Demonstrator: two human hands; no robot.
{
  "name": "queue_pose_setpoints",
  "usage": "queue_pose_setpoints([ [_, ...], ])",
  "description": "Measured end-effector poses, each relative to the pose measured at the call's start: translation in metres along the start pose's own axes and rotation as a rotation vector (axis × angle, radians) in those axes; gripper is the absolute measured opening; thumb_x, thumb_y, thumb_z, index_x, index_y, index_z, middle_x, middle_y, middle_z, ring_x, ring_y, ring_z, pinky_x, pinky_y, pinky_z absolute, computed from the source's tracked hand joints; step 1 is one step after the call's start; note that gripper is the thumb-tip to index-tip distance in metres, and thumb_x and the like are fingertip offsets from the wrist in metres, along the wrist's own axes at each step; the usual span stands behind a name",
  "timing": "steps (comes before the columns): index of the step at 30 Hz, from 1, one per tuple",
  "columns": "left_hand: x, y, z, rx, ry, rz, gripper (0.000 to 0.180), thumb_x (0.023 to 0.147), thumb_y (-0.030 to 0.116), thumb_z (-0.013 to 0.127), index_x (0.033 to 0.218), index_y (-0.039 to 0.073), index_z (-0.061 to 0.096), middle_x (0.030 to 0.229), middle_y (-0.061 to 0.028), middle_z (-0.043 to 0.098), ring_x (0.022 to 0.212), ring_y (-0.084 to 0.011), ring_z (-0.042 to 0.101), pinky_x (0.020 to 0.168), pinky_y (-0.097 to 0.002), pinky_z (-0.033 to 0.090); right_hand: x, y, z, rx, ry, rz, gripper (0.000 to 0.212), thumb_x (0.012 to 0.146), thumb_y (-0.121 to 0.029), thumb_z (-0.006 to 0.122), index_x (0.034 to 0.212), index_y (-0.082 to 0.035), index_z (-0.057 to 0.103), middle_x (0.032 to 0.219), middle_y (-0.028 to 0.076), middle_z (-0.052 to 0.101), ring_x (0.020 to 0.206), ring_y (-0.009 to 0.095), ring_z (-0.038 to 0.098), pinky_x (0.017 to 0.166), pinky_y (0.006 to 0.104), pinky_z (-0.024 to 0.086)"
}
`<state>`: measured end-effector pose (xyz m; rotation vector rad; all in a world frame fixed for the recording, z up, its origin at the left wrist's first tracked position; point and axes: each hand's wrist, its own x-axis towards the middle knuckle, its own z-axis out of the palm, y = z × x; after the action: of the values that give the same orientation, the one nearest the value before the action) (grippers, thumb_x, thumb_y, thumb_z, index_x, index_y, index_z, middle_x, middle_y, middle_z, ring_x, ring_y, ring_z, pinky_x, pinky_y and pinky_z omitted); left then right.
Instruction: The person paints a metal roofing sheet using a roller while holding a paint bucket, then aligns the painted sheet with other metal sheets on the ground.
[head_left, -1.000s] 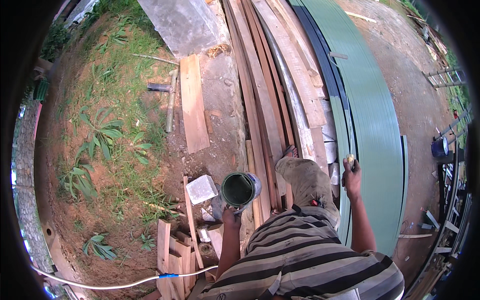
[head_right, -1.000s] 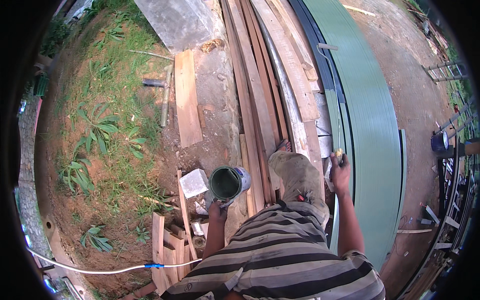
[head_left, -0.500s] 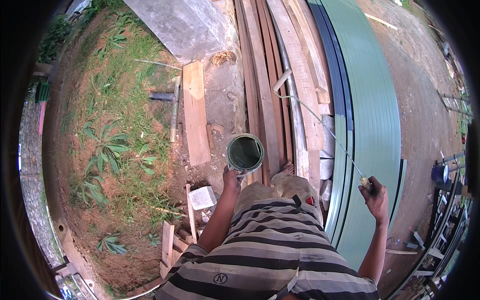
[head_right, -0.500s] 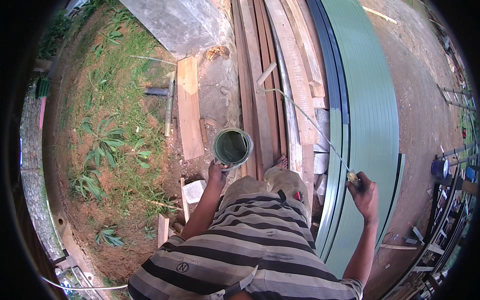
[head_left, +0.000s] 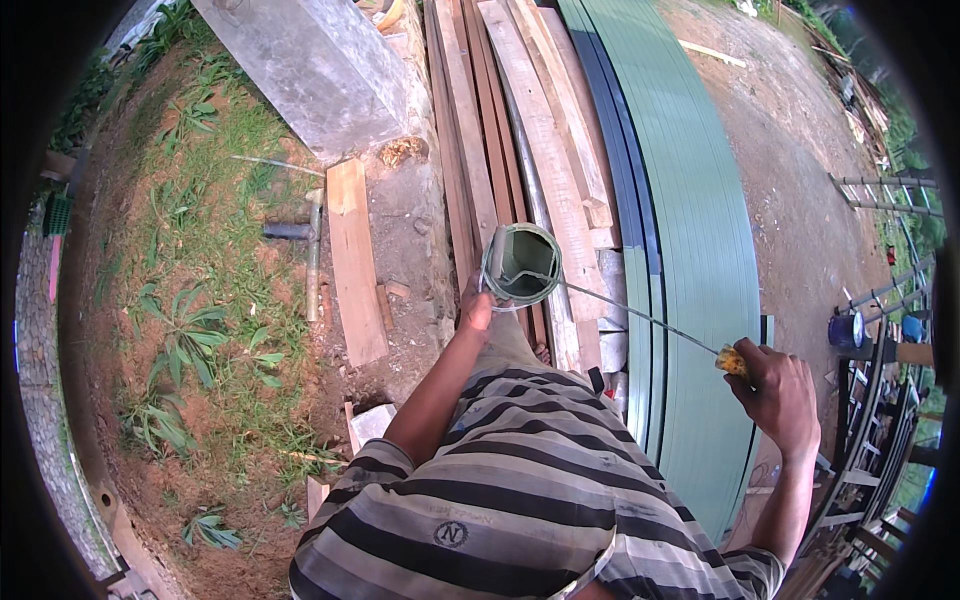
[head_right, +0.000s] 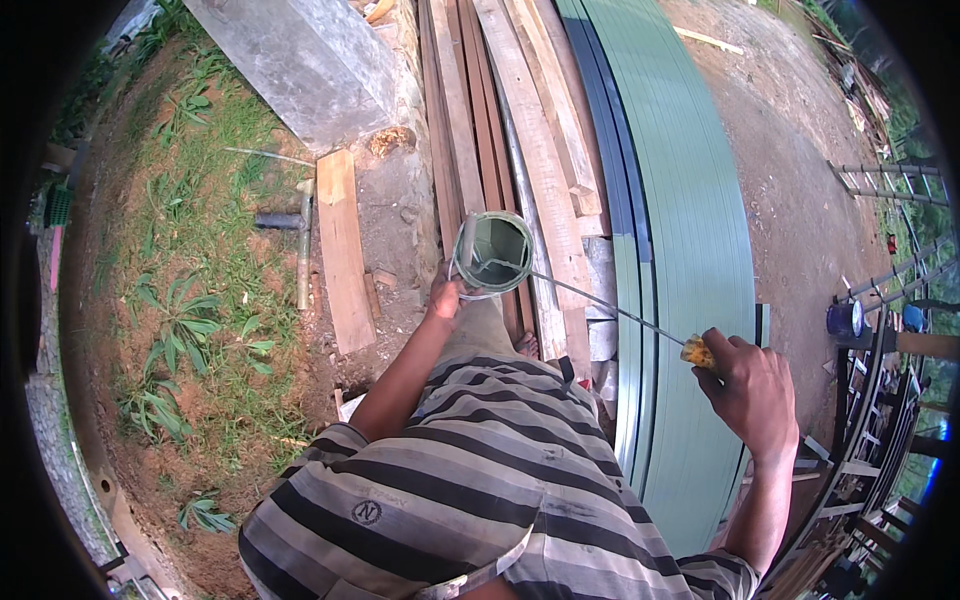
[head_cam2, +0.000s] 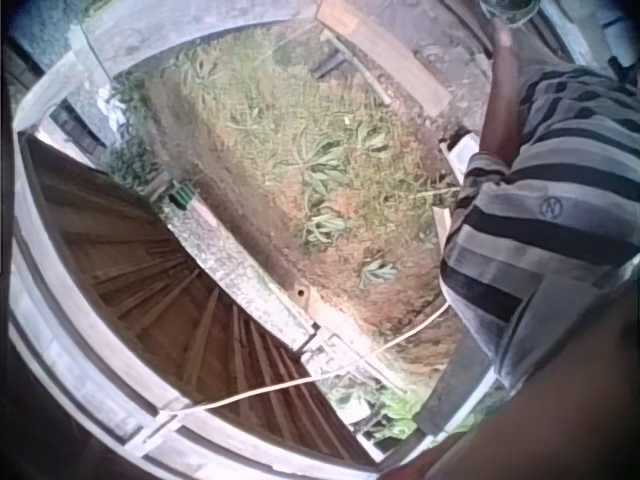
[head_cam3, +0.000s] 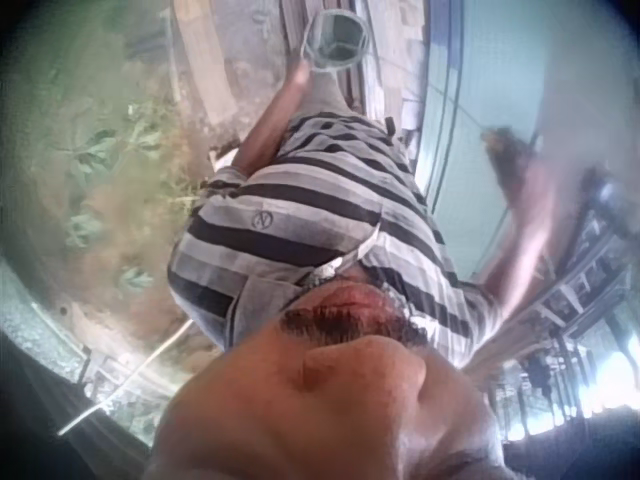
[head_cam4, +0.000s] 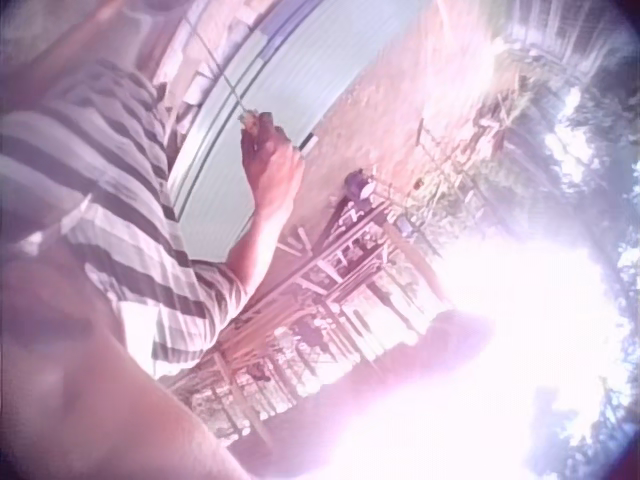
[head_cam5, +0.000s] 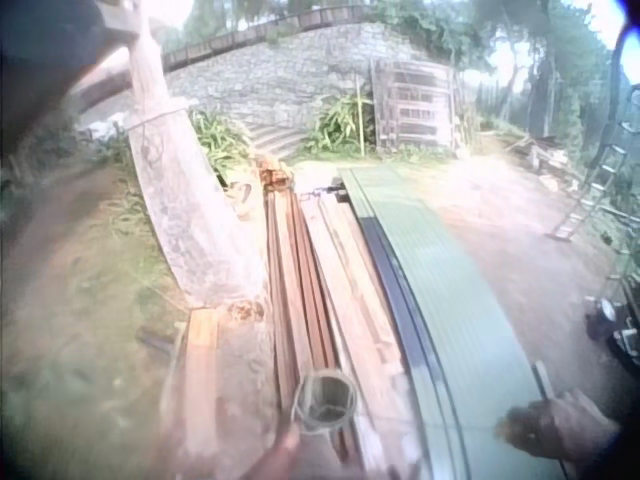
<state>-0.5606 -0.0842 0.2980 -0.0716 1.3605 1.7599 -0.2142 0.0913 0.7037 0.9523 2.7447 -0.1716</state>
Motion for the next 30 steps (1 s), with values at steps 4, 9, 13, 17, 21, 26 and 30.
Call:
queue_pose_setpoints([
  [4, -0.001, 0.003, 0.021, 0.051, -0.023, -0.153, 0.057, 0.087, -0.004, 0.045, 0.142, 0.011, 0.050, 0.119, -0.0087, 0.062, 0.095, -0.0238, 0.066, 0.073, -0.0392, 0.064, 0.004, -0.010, -0.024, -0.135, -0.022, 0.064, 0.029, 0.080, -0.014, 0.080, 0.102, -0.010, 0.062, 0.082, 0.010, 0.066, 0.069, 0.032, 0.069, 0.062, 0.0451, 0.051],
  [9, 0.008, -0.024, 0.015, 0.070, -0.051, -0.233, 0.069, 0.073, -0.011, 0.042, 0.140, 0.005, 0.051, 0.117, -0.0121, 0.061, 0.091, -0.0288, 0.067, 0.068, -0.0421, 0.065, 0.014, -0.021, -0.058, -0.265, -0.081, 0.089, 0.027, 0.077, -0.014, 0.081, 0.097, -0.010, 0.064, 0.079, 0.009, 0.063, 0.069, 0.032, 0.068, 0.062, 0.0456, 0.050],
  [13, 0.009, -0.043, 0.006, 0.120, -0.029, -0.262, 0.070, 0.074, -0.011, 0.047, 0.143, 0.003, 0.048, 0.119, -0.0150, 0.063, 0.089, -0.0298, 0.068, 0.068, -0.0400, 0.064, 0.046, -0.032, -0.050, -0.280, -0.130, 0.011, 0.026, 0.079, -0.015, 0.079, 0.101, -0.010, 0.067, 0.082, 0.010, 0.065, 0.073, 0.031, 0.068, 0.064, 0.0438, 0.051],
  [17, -0.002, -0.028, 0.021, 0.167, -0.079, -0.284, 0.067, 0.076, -0.008, 0.051, 0.142, 0.003, 0.049, 0.111, -0.0141, 0.066, 0.088, -0.0275, 0.069, 0.068, -0.0385, 0.063, 0.087, -0.053, -0.030, -0.425, -0.170, -0.128, 0.018, 0.085, -0.014, 0.072, 0.100, -0.008, 0.066, 0.081, 0.006, 0.064, 0.078, 0.024, 0.070, 0.067, 0.0388, 0.053],
  [21, -0.002, -0.029, 0.011, 0.137, -0.151, -0.275, 0.063, 0.078, -0.005, 0.054, 0.141, 0.002, 0.049, 0.108, -0.0132, 0.068, 0.087, -0.0252, 0.070, 0.067, -0.0389, 0.063, 0.121, -0.070, -0.013, -0.509, -0.144, -0.285, 0.010, 0.083, -0.008, 0.068, 0.093, -0.008, 0.067, 0.079, 0.004, 0.065, 0.080, 0.020, 0.070, 0.070, 0.0351, 0.053],
  [26, -0.004, -0.039, 0.006, -0.022, -0.213, -0.280, 0.068, 0.077, -0.004, 0.051, 0.145, 0.001, 0.043, 0.119, -0.0133, 0.065, 0.095, -0.0247, 0.070, 0.074, -0.0397, 0.062, 0.152, -0.083, -0.005, -0.537, -0.124, -0.382, 0.009, 0.077, -0.004, 0.070, 0.071, -0.011, 0.070, 0.071, 0.004, 0.068, 0.078, 0.019, 0.073, 0.066, 0.0313, 0.051],
  [30, -0.004, -0.046, 0.004, 0.012, -0.203, -0.232, 0.082, 0.071, -0.005, 0.046, 0.152, 0.006, 0.037, 0.133, -0.0134, 0.061, 0.104, -0.0280, 0.069, 0.081, -0.0389, 0.059, 0.163, -0.090, 0.003, -0.597, -0.171, -0.378, 0.002, 0.088, -0.009, 0.065, 0.086, -0.010, 0.065, 0.078, 0.003, 0.065, 0.080, 0.020, 0.069, 0.073, 0.0342, 0.049],
])
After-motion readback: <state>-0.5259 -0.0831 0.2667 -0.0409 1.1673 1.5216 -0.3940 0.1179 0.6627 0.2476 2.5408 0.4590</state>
